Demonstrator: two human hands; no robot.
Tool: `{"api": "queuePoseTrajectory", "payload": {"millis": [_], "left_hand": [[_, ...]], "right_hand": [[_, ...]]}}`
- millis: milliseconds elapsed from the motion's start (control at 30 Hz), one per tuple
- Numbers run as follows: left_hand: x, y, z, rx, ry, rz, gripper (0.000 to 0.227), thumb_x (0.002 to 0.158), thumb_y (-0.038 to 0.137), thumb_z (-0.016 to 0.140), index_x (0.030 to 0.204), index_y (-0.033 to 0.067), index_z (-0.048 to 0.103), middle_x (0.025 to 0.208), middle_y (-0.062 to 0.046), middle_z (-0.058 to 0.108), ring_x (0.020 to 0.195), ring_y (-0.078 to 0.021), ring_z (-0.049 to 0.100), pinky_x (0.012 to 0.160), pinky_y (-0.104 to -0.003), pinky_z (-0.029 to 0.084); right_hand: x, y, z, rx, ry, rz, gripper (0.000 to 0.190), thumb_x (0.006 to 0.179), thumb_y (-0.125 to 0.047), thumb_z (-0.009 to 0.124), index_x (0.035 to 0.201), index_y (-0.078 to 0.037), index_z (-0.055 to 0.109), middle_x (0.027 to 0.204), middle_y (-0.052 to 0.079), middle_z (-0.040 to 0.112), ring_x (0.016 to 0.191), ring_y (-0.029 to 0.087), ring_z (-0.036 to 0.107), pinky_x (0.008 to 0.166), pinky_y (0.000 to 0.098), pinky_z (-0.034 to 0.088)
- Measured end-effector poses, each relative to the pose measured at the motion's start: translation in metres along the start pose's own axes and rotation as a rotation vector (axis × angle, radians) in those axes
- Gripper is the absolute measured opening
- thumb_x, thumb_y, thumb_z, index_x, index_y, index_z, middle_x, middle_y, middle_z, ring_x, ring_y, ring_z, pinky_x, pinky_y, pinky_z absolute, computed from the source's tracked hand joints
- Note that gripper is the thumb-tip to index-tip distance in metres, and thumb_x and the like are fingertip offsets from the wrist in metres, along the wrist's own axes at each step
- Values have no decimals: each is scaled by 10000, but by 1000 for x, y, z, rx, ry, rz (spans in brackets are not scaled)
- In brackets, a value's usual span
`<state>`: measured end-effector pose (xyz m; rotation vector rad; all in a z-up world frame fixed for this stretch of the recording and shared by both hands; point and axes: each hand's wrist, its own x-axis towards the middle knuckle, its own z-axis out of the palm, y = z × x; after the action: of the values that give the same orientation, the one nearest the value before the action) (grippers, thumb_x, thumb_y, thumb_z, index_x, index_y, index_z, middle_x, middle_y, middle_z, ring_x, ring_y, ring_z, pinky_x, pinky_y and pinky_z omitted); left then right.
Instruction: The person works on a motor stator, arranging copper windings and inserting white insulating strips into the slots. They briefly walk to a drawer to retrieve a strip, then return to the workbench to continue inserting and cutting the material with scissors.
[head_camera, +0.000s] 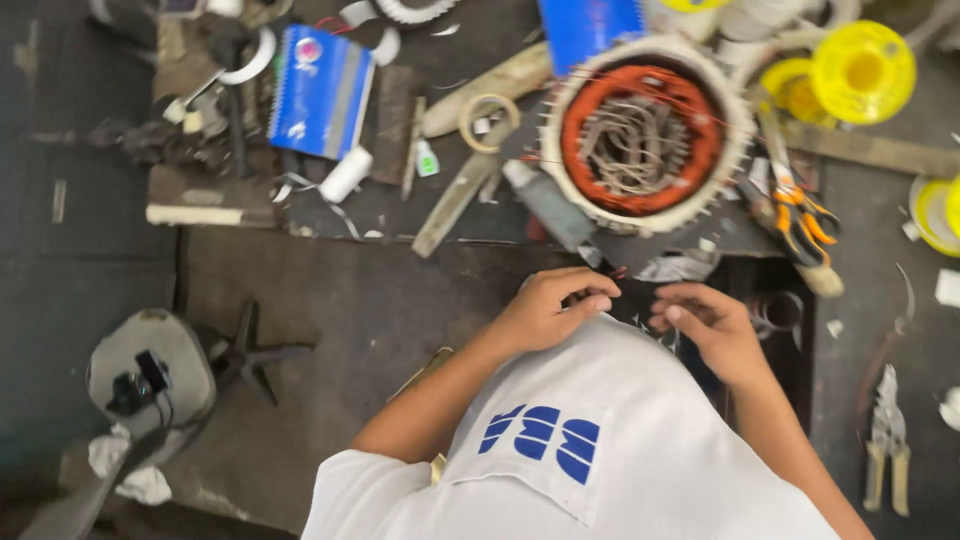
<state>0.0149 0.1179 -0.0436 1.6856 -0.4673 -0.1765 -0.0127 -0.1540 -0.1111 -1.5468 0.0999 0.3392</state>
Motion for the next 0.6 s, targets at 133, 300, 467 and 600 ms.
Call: {"api": "queuePoseTrajectory", "payload": {"millis": [133,300,467,600], "left_hand": [[-19,-23,-30,-109,50,-48,128,1000,206,638,1055,154,740,844,-31,726,759,-141,686,649,-265,562],[-17,-23,-50,-55,-155,-98,182,990,217,601,1064,95,713,1043,-34,734,961,-151,684,865,-289,527],[4,-42,-34,-168,-391,-104,146,981,212,661,1068,115,728,899,-94,713,815,-196,667,694,-294,562],[17,-67,3,-173,-534,-143,156,1006,194,627,1109,115,712,947,-109,713,838,-211,679,693,-305,568]], "right_hand": [[22,-14,23,1,-43,-8,254,912,81,597,1156,100,668,936,262,710,807,309,715,752,450,599],[21,-29,48,-111,7,100,195,945,-85,638,1087,35,697,898,170,727,767,251,723,784,337,603],[-7,20,48,106,243,0,173,923,15,642,1074,80,698,841,227,719,737,280,719,675,386,591],[-52,30,49,172,478,20,167,947,-30,624,1081,33,700,795,207,718,701,261,735,502,250,518]]}}
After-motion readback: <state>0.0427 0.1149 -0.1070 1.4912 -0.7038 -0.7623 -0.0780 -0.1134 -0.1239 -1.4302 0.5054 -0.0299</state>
